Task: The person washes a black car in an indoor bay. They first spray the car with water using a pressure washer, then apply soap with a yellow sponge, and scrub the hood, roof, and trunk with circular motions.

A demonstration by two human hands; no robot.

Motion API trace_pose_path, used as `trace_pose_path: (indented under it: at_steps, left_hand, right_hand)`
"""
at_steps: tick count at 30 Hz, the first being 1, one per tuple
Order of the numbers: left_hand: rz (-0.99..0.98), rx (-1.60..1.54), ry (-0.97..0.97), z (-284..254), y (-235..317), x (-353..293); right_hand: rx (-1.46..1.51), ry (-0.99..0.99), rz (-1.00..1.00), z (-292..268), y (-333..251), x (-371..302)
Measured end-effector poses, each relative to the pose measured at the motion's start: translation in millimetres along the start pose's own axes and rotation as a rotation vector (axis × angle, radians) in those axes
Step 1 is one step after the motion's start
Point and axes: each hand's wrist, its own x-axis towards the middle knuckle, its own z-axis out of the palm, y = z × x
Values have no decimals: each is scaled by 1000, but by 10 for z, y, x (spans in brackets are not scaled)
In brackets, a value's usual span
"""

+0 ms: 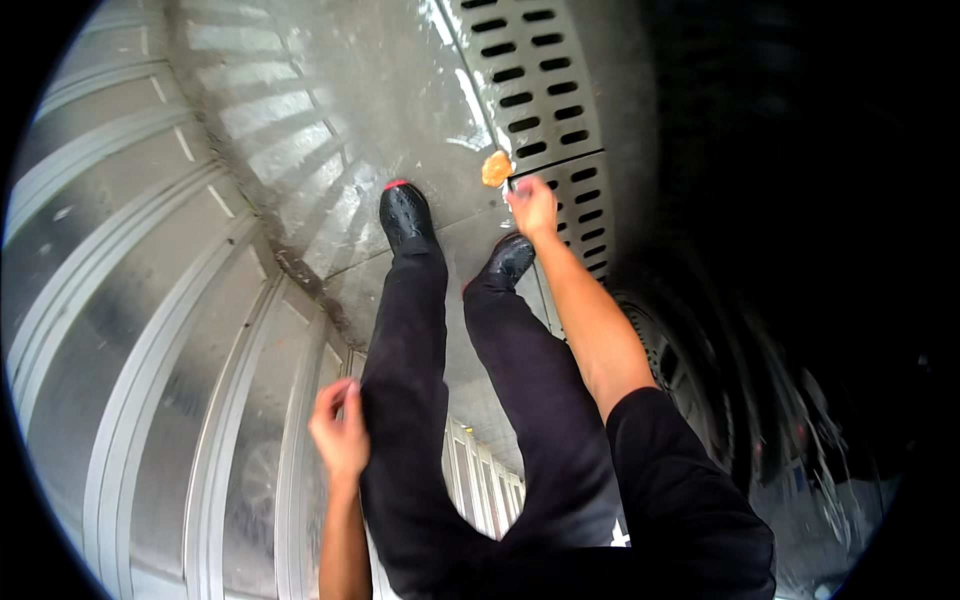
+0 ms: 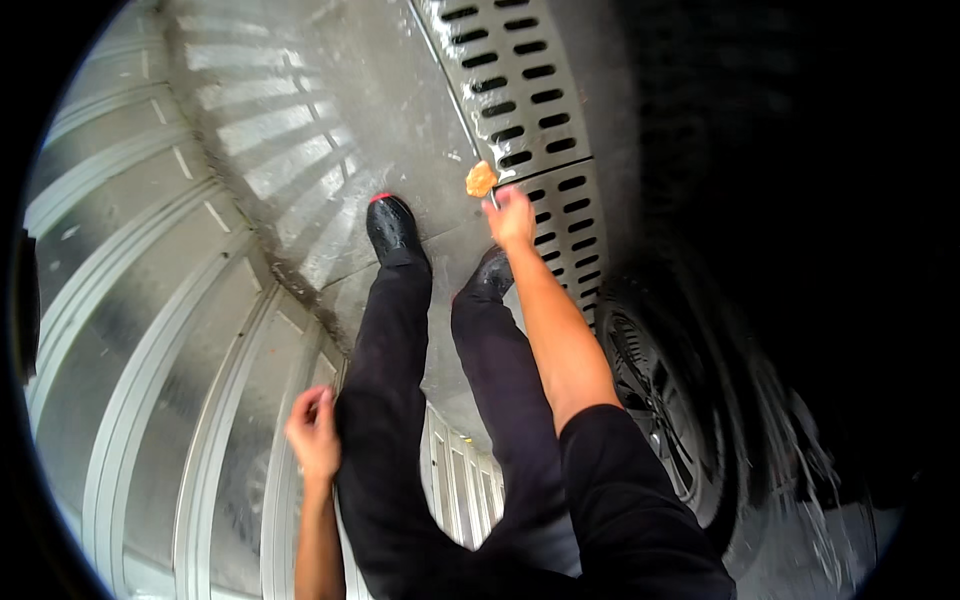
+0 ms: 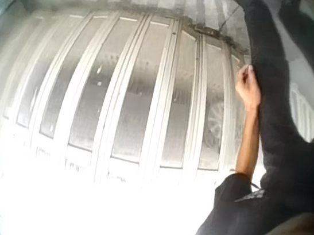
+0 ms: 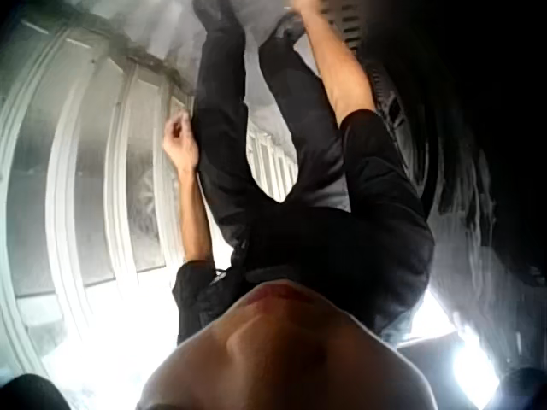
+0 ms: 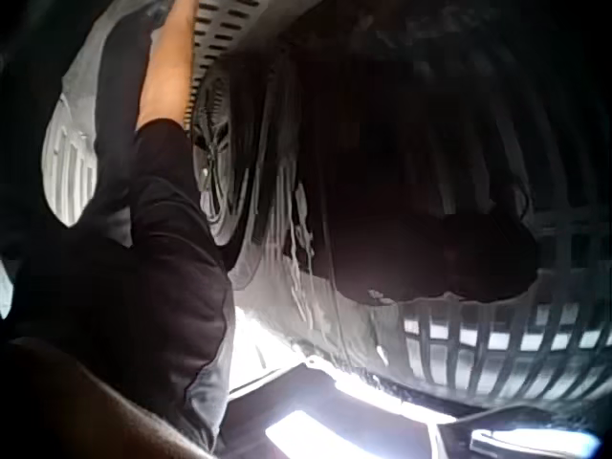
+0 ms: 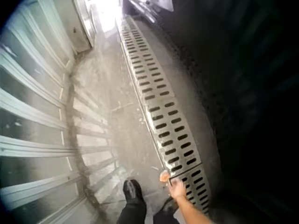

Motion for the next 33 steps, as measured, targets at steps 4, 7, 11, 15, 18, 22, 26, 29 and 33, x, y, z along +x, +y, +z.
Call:
trace_pose_path:
  at_steps: [4, 7, 11, 15, 18, 22, 26, 29, 33]
  left_hand:
    - [-98, -117, 172, -187, -307, 393]
    - [-85, -211, 84, -226, -90, 412]
    - [-35, -180, 3, -167, 390, 303]
    - [196, -81, -42, -198, 1179, -70]
    - [263, -69, -68, -106, 1527, -572]
    - [99, -525, -668, -274, 2309, -1205]
    - [365, -122, -746, -920, 3821, -1975]
    - [578, -206, -868, -1196, 4364, -2445]
    - [649, -272, -1169, -1481, 5230, -2794]
  right_hand:
    - [-373, 51, 58, 396, -558, 606]
    - [-387, -89, 152, 411, -474, 729]
    - [-423, 75, -315, 149, -381, 227]
    - [614, -305, -171, -554, -1020, -1109]
    - [857, -496, -58, -1498, -1550, -2481]
    - [843, -224, -304, -2978, -2108, -3600]
    - [1140, -328, 6, -4562, -2812, -4298]
    - [1085, -163, -192, -5295, -3038, -4769]
    - [1199, -8, -384, -6033, -3371, -5065]
